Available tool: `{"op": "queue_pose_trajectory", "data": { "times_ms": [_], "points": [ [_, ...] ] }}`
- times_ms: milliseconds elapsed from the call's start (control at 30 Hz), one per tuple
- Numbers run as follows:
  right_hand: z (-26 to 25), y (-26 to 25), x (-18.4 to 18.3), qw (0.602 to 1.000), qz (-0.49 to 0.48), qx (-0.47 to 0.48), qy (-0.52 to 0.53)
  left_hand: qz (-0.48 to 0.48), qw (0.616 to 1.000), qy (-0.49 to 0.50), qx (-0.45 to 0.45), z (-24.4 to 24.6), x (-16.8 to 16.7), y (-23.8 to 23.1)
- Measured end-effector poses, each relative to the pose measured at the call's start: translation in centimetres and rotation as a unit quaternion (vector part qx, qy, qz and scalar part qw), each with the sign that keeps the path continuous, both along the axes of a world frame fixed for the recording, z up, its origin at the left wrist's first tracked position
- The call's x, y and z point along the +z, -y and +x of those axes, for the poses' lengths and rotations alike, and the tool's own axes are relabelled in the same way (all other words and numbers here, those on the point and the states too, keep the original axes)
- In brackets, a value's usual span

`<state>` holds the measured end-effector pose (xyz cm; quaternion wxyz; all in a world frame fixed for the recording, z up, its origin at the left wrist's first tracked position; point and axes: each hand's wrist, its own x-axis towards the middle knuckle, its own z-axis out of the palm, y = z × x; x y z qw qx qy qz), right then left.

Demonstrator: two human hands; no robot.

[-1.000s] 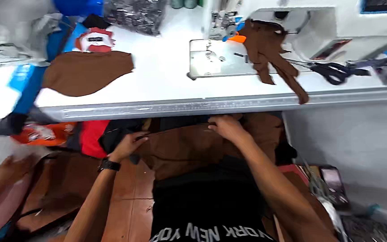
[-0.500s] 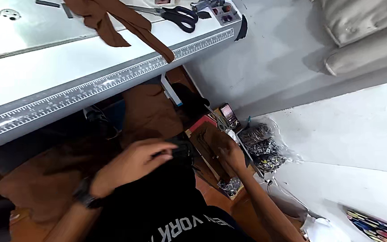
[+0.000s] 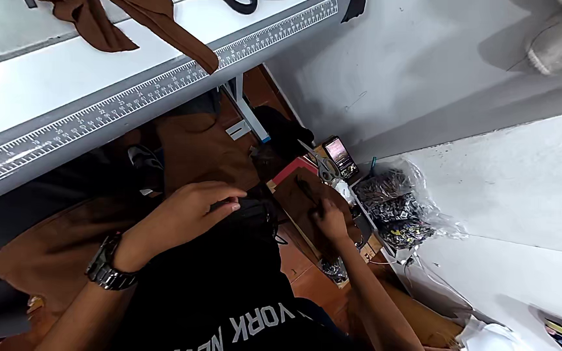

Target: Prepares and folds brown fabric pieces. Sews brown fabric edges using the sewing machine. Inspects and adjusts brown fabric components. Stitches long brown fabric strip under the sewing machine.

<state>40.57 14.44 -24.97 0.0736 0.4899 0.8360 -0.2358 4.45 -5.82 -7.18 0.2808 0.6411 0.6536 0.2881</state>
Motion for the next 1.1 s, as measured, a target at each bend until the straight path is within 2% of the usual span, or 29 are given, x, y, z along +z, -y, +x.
{"op": "queue_pose_trajectory", "data": {
  "times_ms": [100,200,367,467,600,667,767,833,900,1000,1067,1100],
  "points": [
    [1.4,-2.3,0.2,0.984,-0.118,-0.090,-0.101,0.013,1.000,-0.001,0.006,-0.4,0.4,0.1],
    [2.7,-3.5,0.4,0.927,-0.256,-0.191,-0.198,0.018,1.000,0.001,0.005,-0.5,0.6,0.1],
    [4.3,-4.4,0.3,0.867,-0.345,-0.258,-0.250,0.005,1.000,-0.005,0.001,-0.6,0.1,0.6],
    [4.4,-4.6,1.0,0.872,-0.345,-0.245,-0.246,0.002,1.000,-0.012,0.006,-0.7,0.2,1.1],
    [4.9,-5.5,3.4,0.900,-0.314,-0.213,-0.215,0.016,1.000,-0.012,0.016,-1.0,0.3,1.5],
    [5.3,-6.2,6.4,0.913,-0.300,-0.182,-0.210,0.026,0.999,-0.012,0.016,-1.1,0.5,1.8],
    [4.1,-6.7,12.9,0.926,-0.296,-0.105,-0.210,0.041,0.999,-0.001,0.017,-1.1,0.9,2.0],
    [0.8,-5.6,17.3,0.936,-0.289,-0.007,-0.201,0.054,0.998,0.031,0.025,-0.1,1.5,1.4],
    [-4.4,-3.0,21.2,0.934,-0.258,0.140,-0.202,0.073,0.995,0.062,0.031,2.1,2.3,0.4],
    [-13.1,3.0,25.5,0.919,-0.120,0.332,-0.178,0.147,0.988,0.005,0.041,5.1,3.5,-0.6],
    [-17.5,6.4,26.3,0.892,0.007,0.410,-0.192,0.143,0.986,-0.057,0.070,4.0,4.3,1.4],
    [-19.3,7.4,26.3,0.877,0.030,0.435,-0.203,0.131,0.985,-0.073,0.081,2.5,4.8,3.3]
  ]
}}
